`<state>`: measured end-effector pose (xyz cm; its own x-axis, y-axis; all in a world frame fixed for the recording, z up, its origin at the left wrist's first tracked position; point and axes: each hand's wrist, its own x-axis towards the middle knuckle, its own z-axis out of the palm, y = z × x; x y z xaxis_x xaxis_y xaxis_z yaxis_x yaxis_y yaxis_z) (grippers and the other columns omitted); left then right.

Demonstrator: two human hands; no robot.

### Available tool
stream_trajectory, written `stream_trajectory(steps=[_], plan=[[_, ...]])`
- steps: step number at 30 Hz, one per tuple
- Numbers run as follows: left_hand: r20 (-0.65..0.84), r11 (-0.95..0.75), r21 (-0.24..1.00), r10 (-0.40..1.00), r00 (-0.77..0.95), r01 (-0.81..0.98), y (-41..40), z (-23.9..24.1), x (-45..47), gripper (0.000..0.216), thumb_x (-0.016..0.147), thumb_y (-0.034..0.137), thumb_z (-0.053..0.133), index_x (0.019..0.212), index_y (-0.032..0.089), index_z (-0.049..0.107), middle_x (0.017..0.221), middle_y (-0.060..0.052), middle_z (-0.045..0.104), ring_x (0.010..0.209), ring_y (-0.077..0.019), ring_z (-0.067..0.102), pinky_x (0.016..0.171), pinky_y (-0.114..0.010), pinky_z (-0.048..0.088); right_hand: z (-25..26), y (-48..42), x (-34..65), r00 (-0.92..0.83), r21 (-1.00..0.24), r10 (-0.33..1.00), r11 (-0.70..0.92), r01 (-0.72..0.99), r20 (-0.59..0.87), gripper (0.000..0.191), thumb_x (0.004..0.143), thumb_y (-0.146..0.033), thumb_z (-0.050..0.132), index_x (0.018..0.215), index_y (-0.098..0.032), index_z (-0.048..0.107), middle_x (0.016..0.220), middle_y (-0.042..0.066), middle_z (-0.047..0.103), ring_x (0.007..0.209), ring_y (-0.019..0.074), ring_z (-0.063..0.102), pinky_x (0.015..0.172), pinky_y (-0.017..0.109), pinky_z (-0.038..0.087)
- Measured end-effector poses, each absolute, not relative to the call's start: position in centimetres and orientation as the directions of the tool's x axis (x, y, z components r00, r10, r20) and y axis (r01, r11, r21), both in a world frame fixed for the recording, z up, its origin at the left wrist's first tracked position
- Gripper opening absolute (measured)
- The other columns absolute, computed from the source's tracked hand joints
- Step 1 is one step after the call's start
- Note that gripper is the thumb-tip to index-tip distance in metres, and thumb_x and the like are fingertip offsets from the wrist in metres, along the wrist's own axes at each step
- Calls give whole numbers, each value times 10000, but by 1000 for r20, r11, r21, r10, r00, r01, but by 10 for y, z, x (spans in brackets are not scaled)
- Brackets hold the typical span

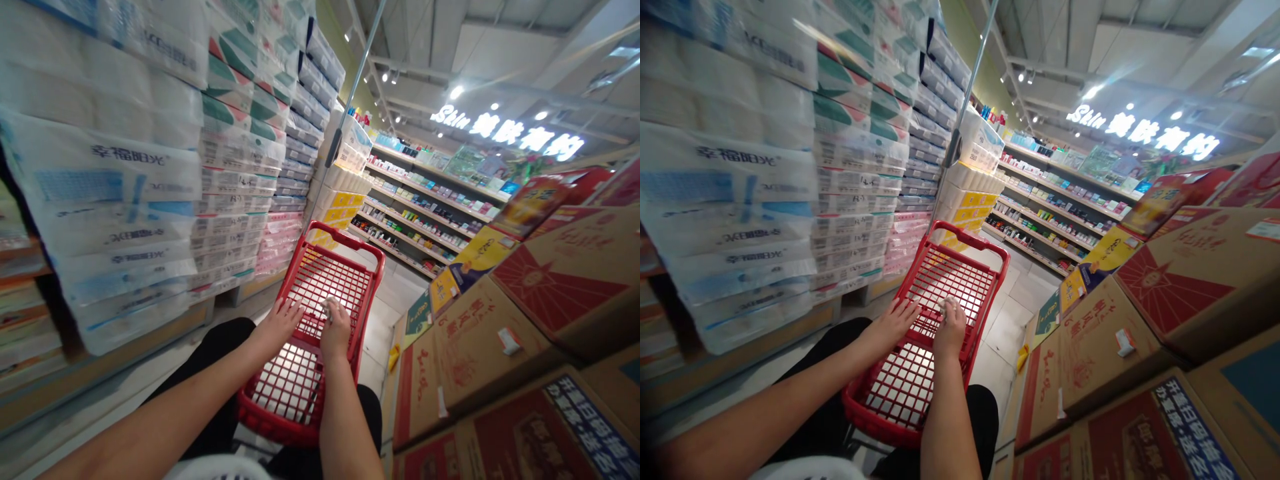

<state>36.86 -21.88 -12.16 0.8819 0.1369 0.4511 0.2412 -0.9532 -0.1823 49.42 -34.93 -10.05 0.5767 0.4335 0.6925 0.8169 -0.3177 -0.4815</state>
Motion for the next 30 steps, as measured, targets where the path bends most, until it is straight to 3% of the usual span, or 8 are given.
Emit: stream_trajectory(steps=[3,8,12,16,20,24,28,30], plan=[[449,-951,-189,136,883,243,-218,-122,370,653,765,42,434,1406,163,453,1506,-124,421,1369,-306,409,1132,-517,293,-99,-348,491,506,-471,534,-214,856,678,524,758,17,466,1170,-233,674,1277,73,620,1215,200,548,1051,366,445],[414,-952,-200,132,901,231,-220,-118,367,692,734,43,462,1418,143,433,1512,-136,407,1370,-317,403,1137,-519,283,-98,-348,488,602,-533,431,-282,798,673,512,762,7,465,1181,-208,664,1273,105,617,1199,228,554,1048,417,440],[397,-951,-204,138,907,234,-222,-114,365,690,741,54,459,1425,141,424,1519,-142,393,1372,-318,399,1142,-525,271,-97,-351,488,522,-501,543,-202,842,658,531,736,23,477,1164,-221,674,1266,84,623,1188,218,553,1038,388,449],[397,-958,-173,145,906,229,-222,-112,365,703,740,49,456,1435,150,412,1526,-160,374,1388,-301,380,1155,-529,246,-95,-355,487,597,-504,445,-321,802,668,529,752,19,460,1179,-217,665,1258,102,620,1190,242,542,1025,428,444],[404,-959,-174,135,905,222,-222,-110,365,675,751,37,438,1420,127,435,1509,-163,402,1365,-305,411,1149,-522,265,-94,-357,483,516,-464,556,-246,851,651,558,743,20,468,1178,-274,660,1255,49,627,1167,215,551,1006,391,459],[412,-955,-189,133,901,227,-224,-105,364,641,776,28,410,1406,135,456,1502,-149,418,1354,-290,429,1142,-515,285,-93,-361,478,584,-485,461,-327,811,668,547,759,26,459,1189,-250,653,1286,68,607,1198,226,519,1036,419,424],[391,-950,-215,127,912,225,-226,-98,361,642,781,39,409,1414,146,447,1510,-138,410,1354,-283,429,1142,-514,287,-89,-362,474,513,-451,562,-259,854,649,531,761,37,471,1148,-261,678,1281,48,612,1190,205,517,1022,371,439],[365,-950,-226,121,923,214,-227,-95,360,649,780,44,415,1421,140,438,1515,-143,400,1355,-289,426,1143,-517,284,-88,-361,474,556,-473,518,-297,830,650,525,783,30,450,1163,-255,673,1285,55,607,1201,204,510,1028,374,435]])
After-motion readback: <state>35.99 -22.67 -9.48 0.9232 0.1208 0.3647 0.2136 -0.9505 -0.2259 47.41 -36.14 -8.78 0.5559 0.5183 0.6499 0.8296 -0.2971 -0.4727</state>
